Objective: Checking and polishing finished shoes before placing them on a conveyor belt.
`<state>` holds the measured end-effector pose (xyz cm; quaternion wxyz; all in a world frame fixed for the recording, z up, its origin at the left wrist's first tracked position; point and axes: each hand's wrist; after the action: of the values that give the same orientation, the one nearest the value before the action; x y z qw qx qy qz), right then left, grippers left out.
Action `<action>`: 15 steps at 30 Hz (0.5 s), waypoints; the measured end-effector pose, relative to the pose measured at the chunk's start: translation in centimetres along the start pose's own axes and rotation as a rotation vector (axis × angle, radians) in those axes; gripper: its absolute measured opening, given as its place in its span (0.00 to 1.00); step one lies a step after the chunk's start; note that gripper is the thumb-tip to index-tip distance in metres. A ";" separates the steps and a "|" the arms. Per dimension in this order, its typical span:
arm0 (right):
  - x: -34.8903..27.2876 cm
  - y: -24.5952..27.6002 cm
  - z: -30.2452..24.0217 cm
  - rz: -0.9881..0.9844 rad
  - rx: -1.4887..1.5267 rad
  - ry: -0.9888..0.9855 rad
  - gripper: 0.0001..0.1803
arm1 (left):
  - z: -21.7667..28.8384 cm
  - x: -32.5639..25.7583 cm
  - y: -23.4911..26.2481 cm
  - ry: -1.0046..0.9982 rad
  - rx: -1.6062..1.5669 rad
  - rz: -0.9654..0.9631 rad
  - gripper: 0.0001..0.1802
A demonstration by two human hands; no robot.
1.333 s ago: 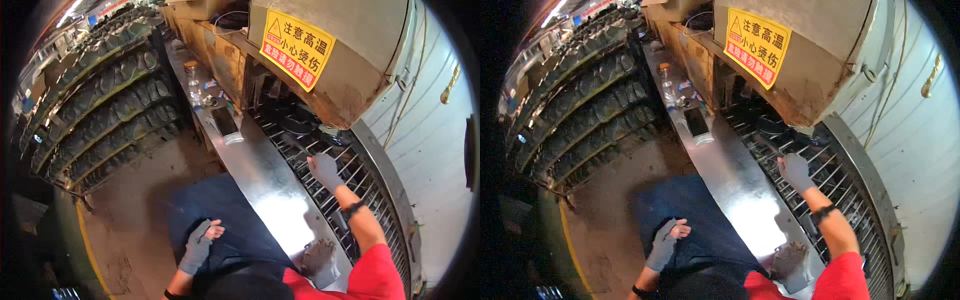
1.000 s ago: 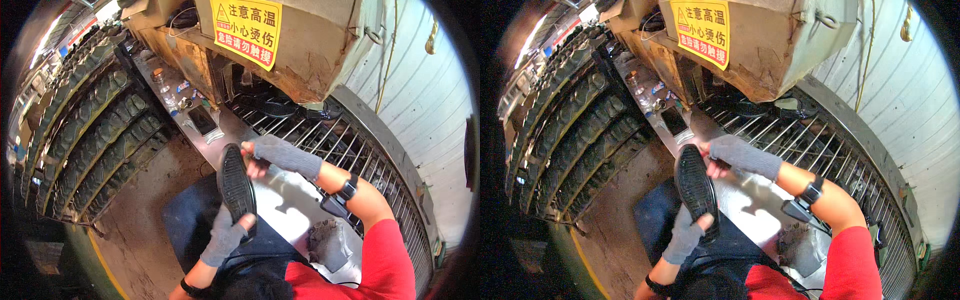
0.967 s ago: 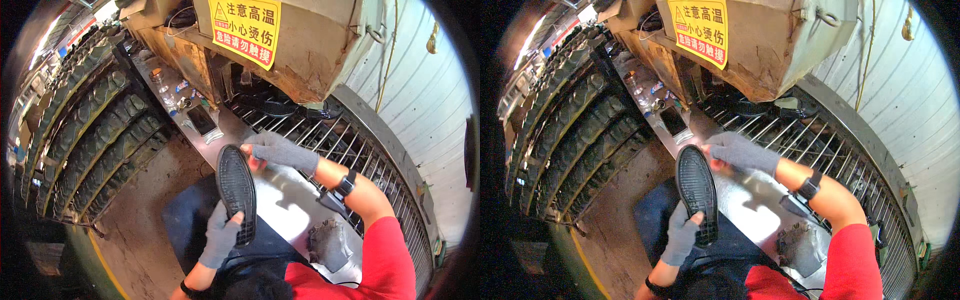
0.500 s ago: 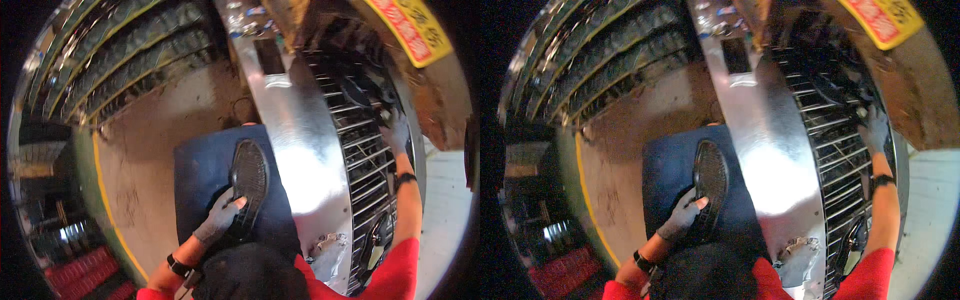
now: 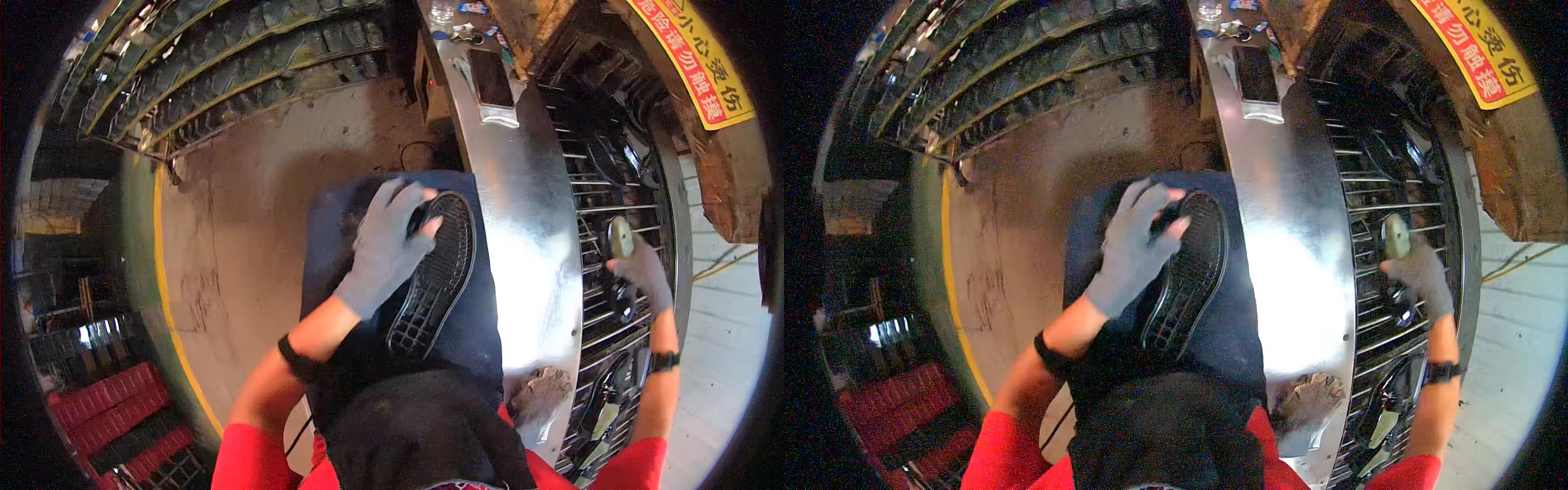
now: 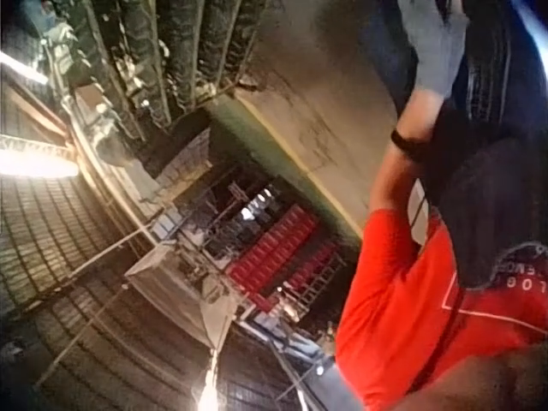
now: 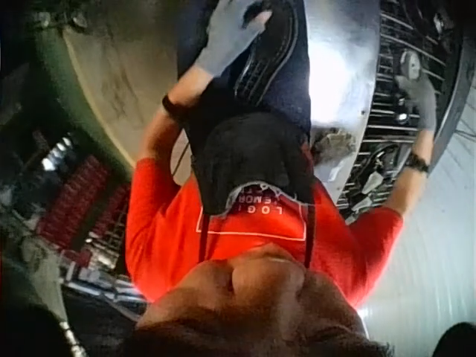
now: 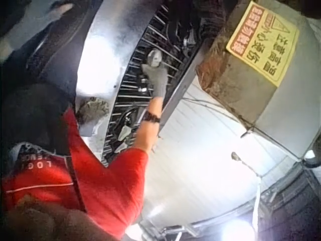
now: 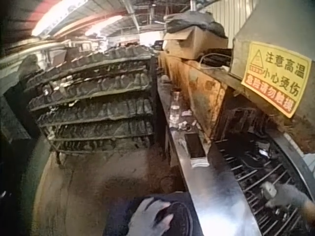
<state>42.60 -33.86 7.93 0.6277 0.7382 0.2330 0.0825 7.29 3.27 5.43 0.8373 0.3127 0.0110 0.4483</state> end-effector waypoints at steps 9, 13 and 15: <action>-11.2 -5.8 -9.7 0.305 0.063 -0.049 0.55 | -1.7 3.3 -3.8 -0.398 0.093 0.071 0.17; -12.1 -5.8 -11.2 0.374 -0.048 0.007 0.52 | -1.2 4.0 -4.2 -0.492 0.124 0.010 0.15; -12.9 -5.8 -12.7 0.428 -0.147 0.043 0.49 | -1.1 4.1 -4.4 -0.524 0.154 -0.031 0.13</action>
<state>24.65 -27.75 7.02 0.6428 0.7213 0.0776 0.2461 12.71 5.18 3.27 0.7922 0.4804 -0.1673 0.3371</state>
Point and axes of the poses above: each hand's wrist, its own x-axis towards the middle knuckle, its own y-axis out of the back of the hand, z = x × y, and after that the axes turned 14 degrees about z, right-handed
